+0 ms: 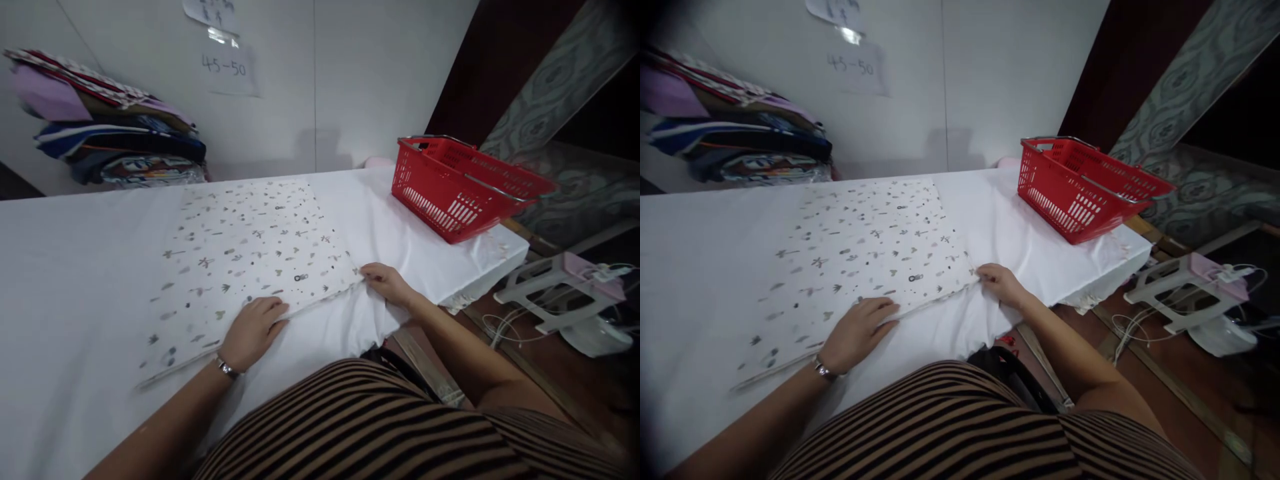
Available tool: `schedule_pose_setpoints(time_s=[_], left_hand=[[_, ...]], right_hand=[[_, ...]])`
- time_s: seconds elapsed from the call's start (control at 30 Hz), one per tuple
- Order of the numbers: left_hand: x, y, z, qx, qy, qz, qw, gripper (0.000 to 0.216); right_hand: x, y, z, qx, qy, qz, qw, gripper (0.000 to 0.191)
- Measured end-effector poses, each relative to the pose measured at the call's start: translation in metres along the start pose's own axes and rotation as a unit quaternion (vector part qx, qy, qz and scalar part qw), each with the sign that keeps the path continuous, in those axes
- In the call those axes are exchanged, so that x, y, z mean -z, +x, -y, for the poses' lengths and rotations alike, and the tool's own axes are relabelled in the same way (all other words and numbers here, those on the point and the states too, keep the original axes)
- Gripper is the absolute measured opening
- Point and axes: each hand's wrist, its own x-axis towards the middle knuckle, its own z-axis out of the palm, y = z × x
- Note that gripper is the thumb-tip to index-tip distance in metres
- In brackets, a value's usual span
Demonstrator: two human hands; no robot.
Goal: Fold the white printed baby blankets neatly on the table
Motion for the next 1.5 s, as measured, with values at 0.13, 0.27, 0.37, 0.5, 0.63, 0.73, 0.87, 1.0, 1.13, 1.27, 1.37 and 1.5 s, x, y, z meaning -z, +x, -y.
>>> schedule_pose_setpoints(time_s=[0.13, 0.27, 0.37, 0.5, 0.63, 0.73, 0.87, 1.0, 1.13, 1.27, 1.37, 1.5], left_hand=[[-0.001, 0.004, 0.001, -0.009, 0.024, 0.003, 1.0, 0.035], [0.0, 0.003, -0.001, -0.005, 0.03, 0.014, 0.999, 0.034], [0.006, -0.001, -0.004, -0.007, 0.03, 0.031, 0.999, 0.033], [0.018, -0.012, -0.004, 0.019, 0.039, 0.056, 0.997, 0.04], [0.032, -0.035, 0.003, 0.081, 0.079, 0.085, 0.99, 0.058], [0.042, -0.055, 0.013, 0.143, 0.124, 0.1, 0.977, 0.057], [0.051, -0.077, 0.026, 0.207, 0.169, 0.102, 0.958, 0.056], [0.052, -0.088, 0.032, 0.209, 0.18, 0.082, 0.958, 0.056], [0.053, -0.092, 0.035, 0.207, 0.167, 0.032, 0.964, 0.051], [0.059, -0.091, 0.039, 0.213, 0.171, -0.036, 0.961, 0.045], [0.064, -0.087, 0.04, 0.224, 0.171, -0.055, 0.958, 0.043], [0.069, -0.081, 0.038, 0.282, 0.14, -0.037, 0.949, 0.043]], right_hand=[[0.005, 0.003, 0.005, 0.054, -0.097, 0.04, 0.993, 0.04], [0.006, 0.004, 0.01, 0.095, -0.173, 0.065, 0.978, 0.037], [0.006, 0.005, 0.012, 0.125, -0.203, 0.066, 0.969, 0.037], [0.006, 0.007, 0.011, 0.14, -0.221, 0.085, 0.961, 0.037], [0.004, 0.007, 0.015, 0.167, -0.254, 0.089, 0.948, 0.037], [-0.002, 0.007, 0.022, 0.198, -0.245, 0.106, 0.943, 0.037], [-0.008, 0.008, 0.029, 0.21, -0.238, 0.119, 0.941, 0.035], [-0.008, 0.01, 0.033, 0.219, -0.278, 0.128, 0.926, 0.034], [-0.009, 0.011, 0.04, 0.229, -0.292, 0.13, 0.919, 0.037], [-0.024, 0.01, 0.06, 0.274, -0.26, 0.116, 0.919, 0.04], [-0.048, 0.011, 0.083, 0.301, -0.237, 0.104, 0.918, 0.041], [-0.079, 0.017, 0.107, 0.303, -0.23, 0.09, 0.92, 0.041]])
